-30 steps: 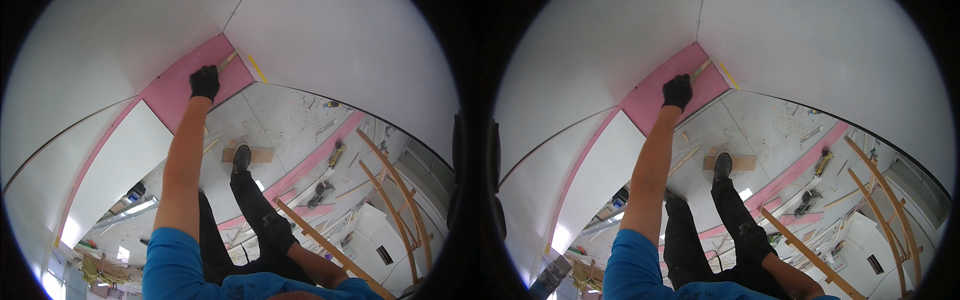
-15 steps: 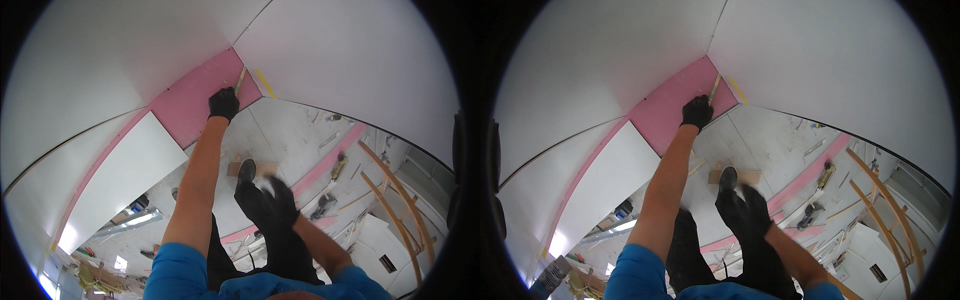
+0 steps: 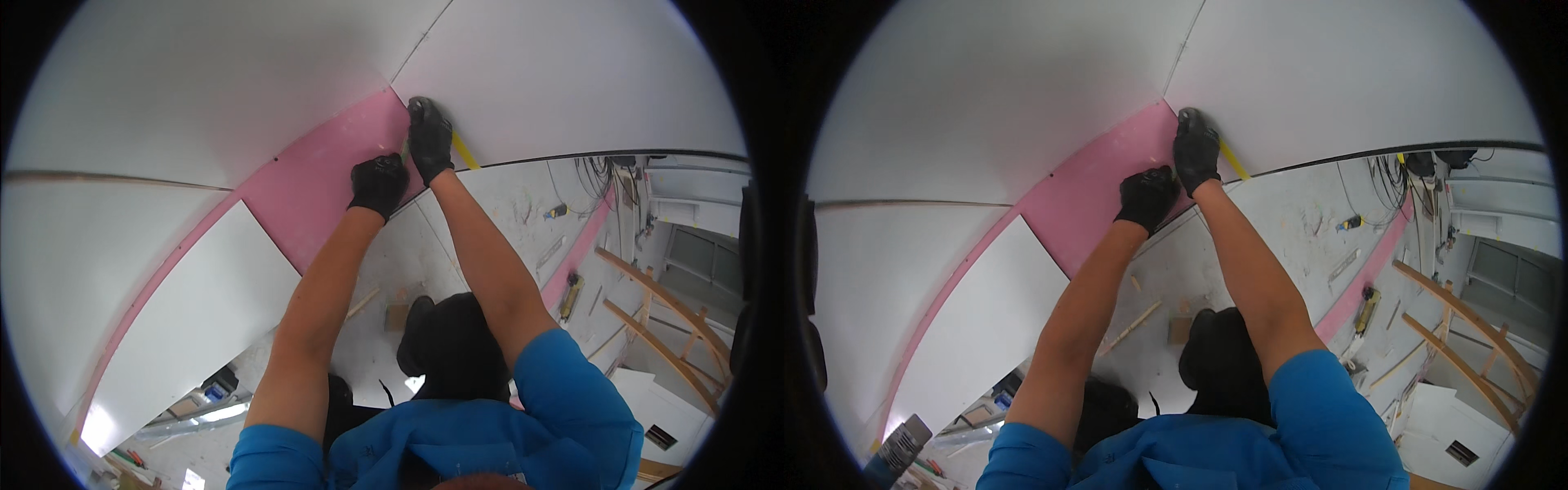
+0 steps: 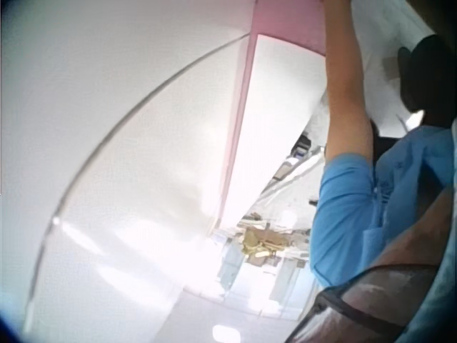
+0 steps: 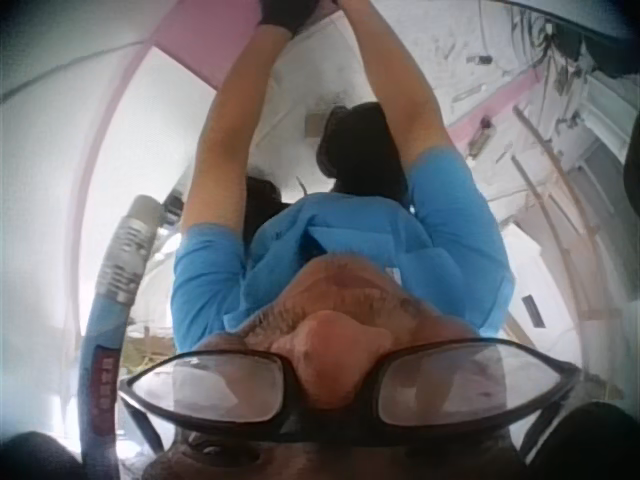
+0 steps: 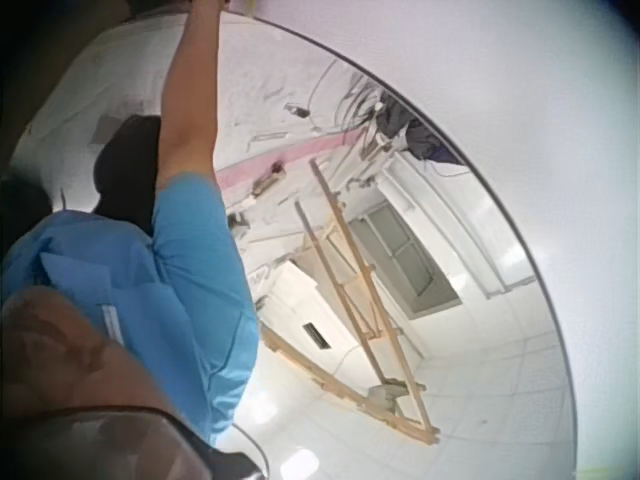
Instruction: The person measures and cuts white wall panels using a utility knife and tape measure, then fits the cut pieces into wall openings. The person also removes pink protective film from installed panels and handles scrap pieces on the floor.
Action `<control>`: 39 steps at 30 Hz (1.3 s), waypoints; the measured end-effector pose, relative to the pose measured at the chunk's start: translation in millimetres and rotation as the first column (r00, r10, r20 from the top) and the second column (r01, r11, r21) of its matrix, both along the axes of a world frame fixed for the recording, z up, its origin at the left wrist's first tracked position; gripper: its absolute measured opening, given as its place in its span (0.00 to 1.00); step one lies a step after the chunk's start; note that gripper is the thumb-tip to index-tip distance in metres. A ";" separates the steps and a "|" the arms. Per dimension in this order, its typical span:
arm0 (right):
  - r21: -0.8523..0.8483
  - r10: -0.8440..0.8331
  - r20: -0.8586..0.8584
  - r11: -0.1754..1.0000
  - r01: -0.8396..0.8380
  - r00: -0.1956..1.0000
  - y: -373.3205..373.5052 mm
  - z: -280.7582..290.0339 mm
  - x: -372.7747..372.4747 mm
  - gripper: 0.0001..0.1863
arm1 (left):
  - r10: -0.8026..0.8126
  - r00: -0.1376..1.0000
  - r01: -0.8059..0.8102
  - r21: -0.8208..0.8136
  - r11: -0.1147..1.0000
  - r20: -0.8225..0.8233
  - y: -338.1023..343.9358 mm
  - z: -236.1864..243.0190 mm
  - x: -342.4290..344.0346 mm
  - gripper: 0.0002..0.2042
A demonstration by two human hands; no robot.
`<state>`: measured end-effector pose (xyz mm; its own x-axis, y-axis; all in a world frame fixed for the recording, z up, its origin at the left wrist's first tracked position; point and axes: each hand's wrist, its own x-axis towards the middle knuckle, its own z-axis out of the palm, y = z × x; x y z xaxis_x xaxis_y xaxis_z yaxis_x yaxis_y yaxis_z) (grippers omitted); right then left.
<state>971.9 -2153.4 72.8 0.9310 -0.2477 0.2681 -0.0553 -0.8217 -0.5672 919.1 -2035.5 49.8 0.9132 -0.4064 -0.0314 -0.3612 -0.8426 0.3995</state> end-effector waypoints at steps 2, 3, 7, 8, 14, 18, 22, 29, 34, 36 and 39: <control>0.020 -0.001 -0.002 1.000 0.001 1.000 -2.2 -3.4 1.6 0.17 | -0.012 0.998 0.012 -0.014 1.000 0.058 1.6 0.1 0.3 0.12; 0.039 -0.004 0.005 0.999 0.004 1.000 -3.0 -4.4 3.3 0.17 | -0.003 0.994 0.007 -0.032 0.999 0.107 2.2 0.1 0.3 0.13; 0.134 0.017 -0.042 0.991 -0.012 0.999 -7.7 -7.3 5.9 0.17 | -0.009 0.984 0.013 -0.022 1.000 0.180 1.2 -3.0 -2.3 0.14; 0.102 0.021 -0.023 0.995 -0.018 1.000 -8.4 -9.0 5.2 0.18 | -0.026 0.982 0.028 -0.009 1.000 0.185 0.7 -4.6 -3.1 0.14; -0.068 0.021 0.036 0.997 -0.019 0.999 -6.9 -26.7 -0.8 0.16 | -0.023 0.988 0.023 0.003 1.000 0.156 -1.6 -10.5 0.8 0.15; 0.007 0.041 0.072 0.999 -0.041 0.997 -6.4 -30.1 1.1 0.16 | 0.010 0.995 -0.009 -0.008 1.000 0.101 -0.5 -8.5 -0.3 0.16; 0.048 0.031 -0.009 0.998 -0.031 0.999 -6.0 -25.2 1.1 0.17 | 0.033 0.997 -0.033 -0.006 0.999 0.063 -0.2 -6.7 -0.7 0.17; 0.059 -0.023 0.015 0.998 0.022 1.000 4.8 -32.0 -0.7 0.21 | -0.040 0.977 0.042 -0.006 0.999 0.208 1.2 -15.8 2.8 0.15; 0.028 -0.016 0.032 0.999 0.015 0.999 3.8 -40.9 -13.1 0.21 | -0.054 0.980 0.051 0.023 0.998 0.190 2.4 -16.9 2.2 0.15; 0.057 0.027 0.098 0.998 -0.033 0.995 -1.3 -40.4 -18.1 0.21 | -0.095 0.974 0.071 0.121 0.990 0.207 2.0 -13.8 1.9 0.16; 0.092 0.062 0.103 0.993 -0.071 0.993 -5.6 -38.3 -22.0 0.21 | 0.011 0.991 -0.017 0.044 0.999 0.131 1.2 -8.7 2.0 0.16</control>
<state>949.9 -2159.0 34.5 0.9161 -0.2146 0.3385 0.0585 -0.7639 -0.6427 921.1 -2034.3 41.1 0.9161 -0.3946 0.0707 -0.3961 -0.8637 0.3115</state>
